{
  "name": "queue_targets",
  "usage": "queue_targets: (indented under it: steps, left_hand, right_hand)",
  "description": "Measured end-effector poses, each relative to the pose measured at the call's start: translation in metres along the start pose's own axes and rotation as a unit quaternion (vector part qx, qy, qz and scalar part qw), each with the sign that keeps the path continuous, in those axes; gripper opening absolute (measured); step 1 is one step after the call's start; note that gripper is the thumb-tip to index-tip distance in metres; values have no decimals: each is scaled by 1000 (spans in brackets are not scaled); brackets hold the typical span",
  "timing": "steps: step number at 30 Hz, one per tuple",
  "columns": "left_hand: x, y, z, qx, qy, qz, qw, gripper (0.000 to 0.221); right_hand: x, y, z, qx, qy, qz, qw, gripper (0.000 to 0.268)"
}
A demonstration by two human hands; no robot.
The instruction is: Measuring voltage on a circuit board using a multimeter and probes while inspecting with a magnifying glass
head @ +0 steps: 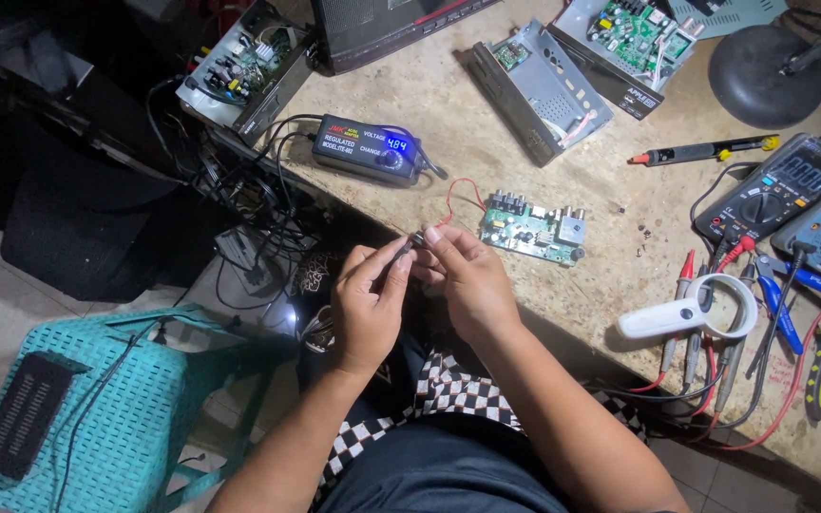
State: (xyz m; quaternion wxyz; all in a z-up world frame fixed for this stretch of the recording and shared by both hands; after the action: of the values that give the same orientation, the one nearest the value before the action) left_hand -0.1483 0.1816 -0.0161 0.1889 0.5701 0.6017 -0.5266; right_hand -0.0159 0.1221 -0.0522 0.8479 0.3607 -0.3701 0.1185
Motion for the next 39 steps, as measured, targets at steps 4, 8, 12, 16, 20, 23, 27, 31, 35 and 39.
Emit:
queue_targets:
  steps: [4,8,12,16,20,23,27,31,35,39]
  left_hand:
    - [-2,0,0,-7,-3,-11,1000,23]
    - [-1,0,2,-9,-2,-16,1000,23]
    - [-2,-1,0,-11,1,-21,1000,22]
    - [-2,0,0,-12,-4,-12,1000,22]
    - [-5,-1,0,-18,4,-20,1000,20]
    - [-7,-2,-1,-21,2,-20,1000,20]
    - [-4,-1,-2,-18,-2,-8,1000,20]
    - [-4,-1,-3,-18,-4,-11,1000,21]
    - [-2,-1,-3,-15,-1,-14,1000,22]
    - [-3,-1,-4,-11,-1,-19,1000,23]
  right_hand:
    - [-2,-3,1,-16,-22,12,1000,25]
    - [-6,-7,-1,-34,-45,4,998,24]
    - [-10,-10,-7,-34,-52,5,998,25]
    - [-10,-10,-7,-32,-51,2,998,26]
    - [-16,-16,-15,-18,-19,-16,1000,25]
    - [-18,-17,-17,-20,-11,-12,1000,27]
    - [-14,-12,-12,-23,-14,-12,1000,26]
    - [-15,-12,-12,-27,-22,-16,999,24]
    - [-17,-15,-15,-24,-25,-20,999,23]
    - [-13,-12,-8,-40,-43,-12,998,23]
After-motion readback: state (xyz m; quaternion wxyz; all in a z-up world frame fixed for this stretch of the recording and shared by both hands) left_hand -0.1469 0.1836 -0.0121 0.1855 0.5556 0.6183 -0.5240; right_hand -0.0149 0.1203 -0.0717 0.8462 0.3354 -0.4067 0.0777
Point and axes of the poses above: each hand's wrist, its own z-axis away from the middle knuckle, its own y-axis out of the palm, x = y × z, the point moved 7 cm from there along -z, towards the middle knuckle, and after that the axes turned 11 degrees about -z, right-handed, at the moved point
